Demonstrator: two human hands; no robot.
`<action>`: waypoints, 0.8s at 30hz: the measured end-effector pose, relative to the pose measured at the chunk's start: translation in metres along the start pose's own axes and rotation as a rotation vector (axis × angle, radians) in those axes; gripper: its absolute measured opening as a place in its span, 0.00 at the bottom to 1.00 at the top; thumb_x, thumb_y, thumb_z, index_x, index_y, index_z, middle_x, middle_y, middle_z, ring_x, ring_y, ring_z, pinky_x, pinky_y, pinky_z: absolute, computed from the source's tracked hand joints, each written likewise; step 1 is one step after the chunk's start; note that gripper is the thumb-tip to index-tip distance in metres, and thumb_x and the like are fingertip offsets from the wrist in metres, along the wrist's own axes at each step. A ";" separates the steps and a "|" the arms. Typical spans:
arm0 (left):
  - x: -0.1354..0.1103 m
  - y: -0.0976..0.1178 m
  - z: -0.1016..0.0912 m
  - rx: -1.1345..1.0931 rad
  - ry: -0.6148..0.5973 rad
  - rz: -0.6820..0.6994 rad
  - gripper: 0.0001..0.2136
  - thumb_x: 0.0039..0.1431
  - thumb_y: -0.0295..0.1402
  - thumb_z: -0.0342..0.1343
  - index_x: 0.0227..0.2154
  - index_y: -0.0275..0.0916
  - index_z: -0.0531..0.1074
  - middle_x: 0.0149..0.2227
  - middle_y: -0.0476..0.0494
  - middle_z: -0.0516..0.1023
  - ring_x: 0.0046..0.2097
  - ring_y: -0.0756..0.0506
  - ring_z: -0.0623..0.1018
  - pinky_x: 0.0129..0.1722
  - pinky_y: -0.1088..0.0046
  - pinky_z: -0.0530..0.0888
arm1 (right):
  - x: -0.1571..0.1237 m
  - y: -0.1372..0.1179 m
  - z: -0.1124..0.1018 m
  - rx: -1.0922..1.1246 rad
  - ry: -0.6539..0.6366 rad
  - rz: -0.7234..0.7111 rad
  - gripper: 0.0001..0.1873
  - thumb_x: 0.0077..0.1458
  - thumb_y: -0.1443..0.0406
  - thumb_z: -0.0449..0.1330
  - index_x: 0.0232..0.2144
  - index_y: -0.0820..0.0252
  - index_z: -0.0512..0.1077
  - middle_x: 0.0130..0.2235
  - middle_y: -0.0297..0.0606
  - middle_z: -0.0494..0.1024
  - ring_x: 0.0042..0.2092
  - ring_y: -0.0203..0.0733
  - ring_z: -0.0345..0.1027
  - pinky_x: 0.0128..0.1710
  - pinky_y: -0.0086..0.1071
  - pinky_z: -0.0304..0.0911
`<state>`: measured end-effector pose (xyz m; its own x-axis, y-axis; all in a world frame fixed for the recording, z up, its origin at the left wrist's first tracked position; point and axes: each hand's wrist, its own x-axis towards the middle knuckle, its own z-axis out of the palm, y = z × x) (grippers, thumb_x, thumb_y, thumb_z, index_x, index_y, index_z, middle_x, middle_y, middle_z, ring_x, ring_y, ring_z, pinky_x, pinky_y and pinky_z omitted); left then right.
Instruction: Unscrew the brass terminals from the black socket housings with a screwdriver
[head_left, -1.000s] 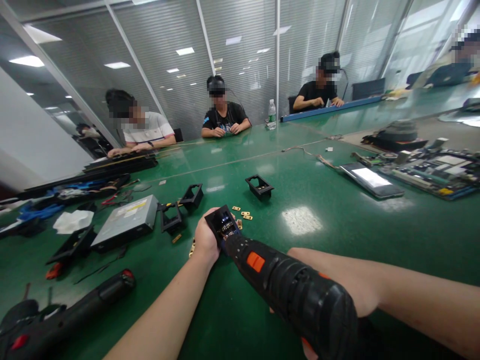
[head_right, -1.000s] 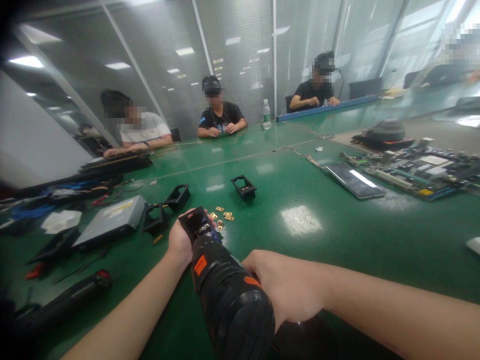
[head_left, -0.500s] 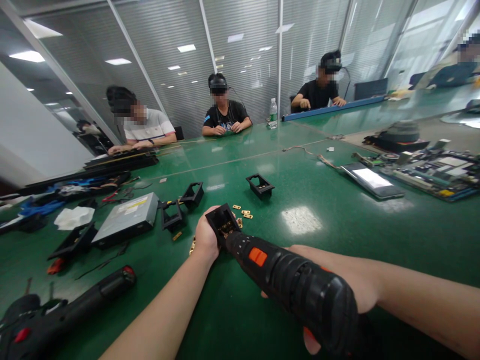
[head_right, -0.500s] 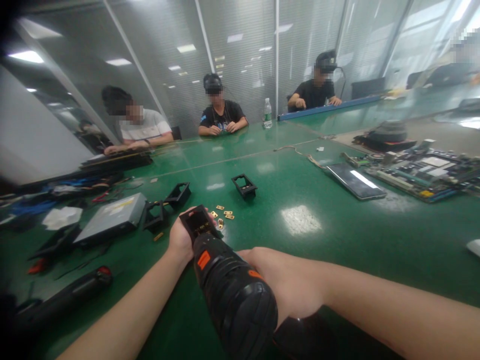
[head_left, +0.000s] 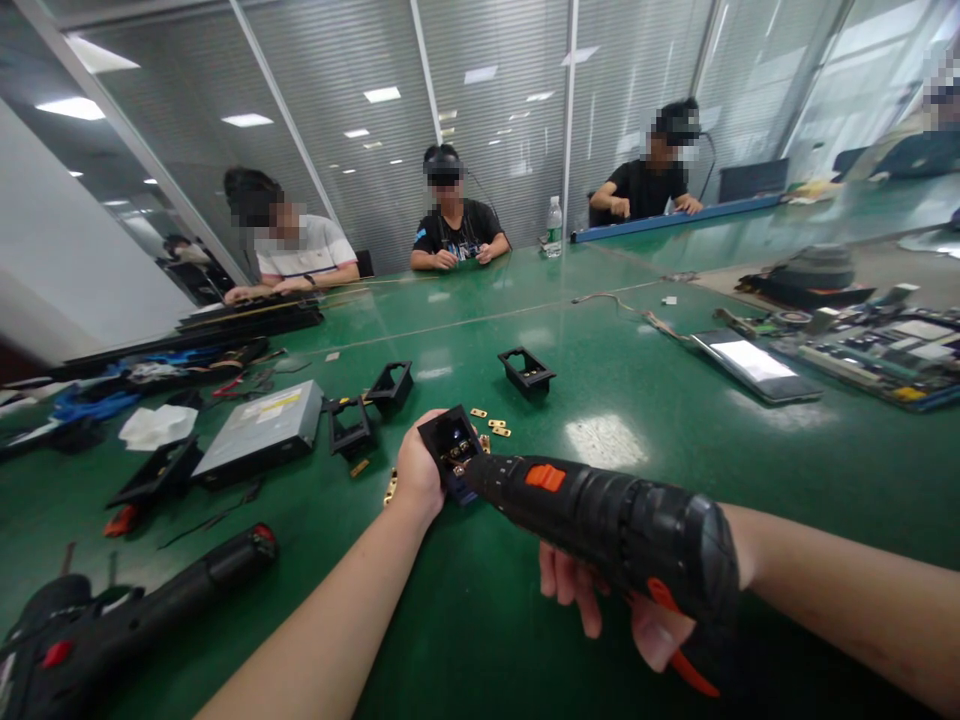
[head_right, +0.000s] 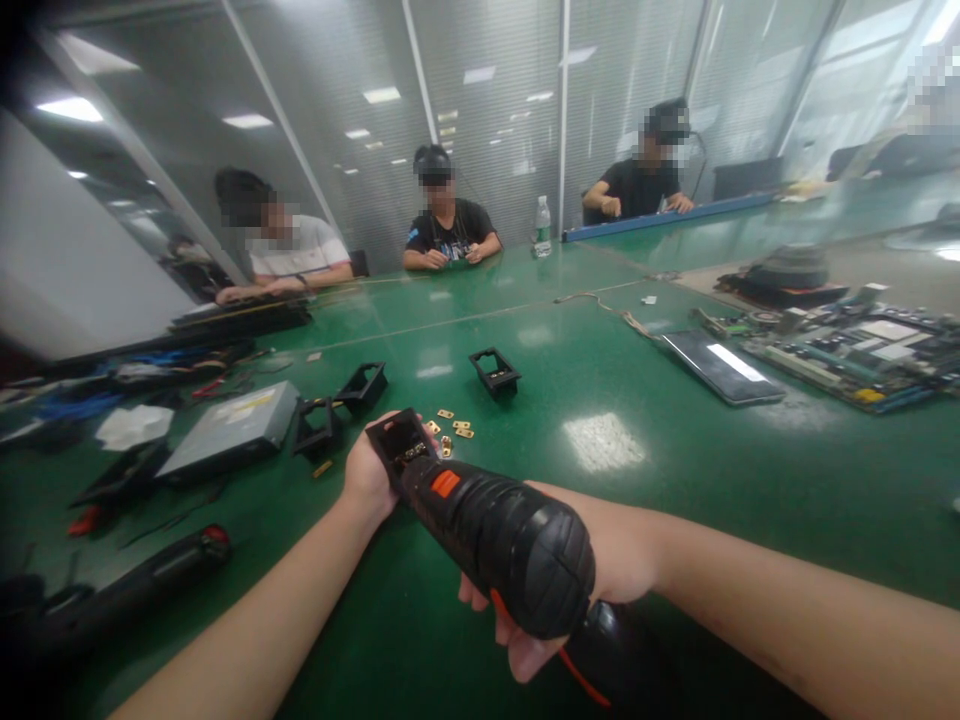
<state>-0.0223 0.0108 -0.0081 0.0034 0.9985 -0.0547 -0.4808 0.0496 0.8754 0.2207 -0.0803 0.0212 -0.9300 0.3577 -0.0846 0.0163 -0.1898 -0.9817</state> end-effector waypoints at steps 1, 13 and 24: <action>0.000 0.000 0.000 -0.001 0.000 0.001 0.08 0.49 0.36 0.55 0.28 0.37 0.72 0.24 0.45 0.76 0.26 0.43 0.76 0.30 0.64 0.74 | 0.000 -0.002 0.000 0.001 0.007 0.003 0.37 0.36 0.65 0.74 0.49 0.67 0.67 0.48 0.51 0.71 0.40 0.44 0.72 0.46 0.44 0.67; -0.002 0.002 0.004 -0.026 0.066 -0.042 0.09 0.48 0.36 0.55 0.29 0.36 0.72 0.24 0.44 0.76 0.27 0.43 0.77 0.30 0.64 0.74 | 0.007 -0.031 0.012 -0.306 0.053 -0.268 0.20 0.46 0.58 0.68 0.26 0.70 0.67 0.27 0.39 0.68 0.33 0.37 0.69 0.32 0.26 0.69; -0.001 0.002 0.004 0.003 0.056 -0.018 0.10 0.48 0.37 0.53 0.30 0.35 0.72 0.25 0.41 0.76 0.27 0.40 0.77 0.27 0.61 0.74 | 0.007 -0.017 0.008 -0.317 0.046 -0.271 0.21 0.44 0.56 0.70 0.26 0.69 0.68 0.28 0.38 0.71 0.31 0.36 0.68 0.36 0.30 0.68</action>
<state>-0.0201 0.0099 -0.0043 -0.0367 0.9946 -0.0968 -0.4789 0.0676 0.8753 0.2115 -0.0816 0.0391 -0.8990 0.3975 0.1839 -0.1083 0.2052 -0.9727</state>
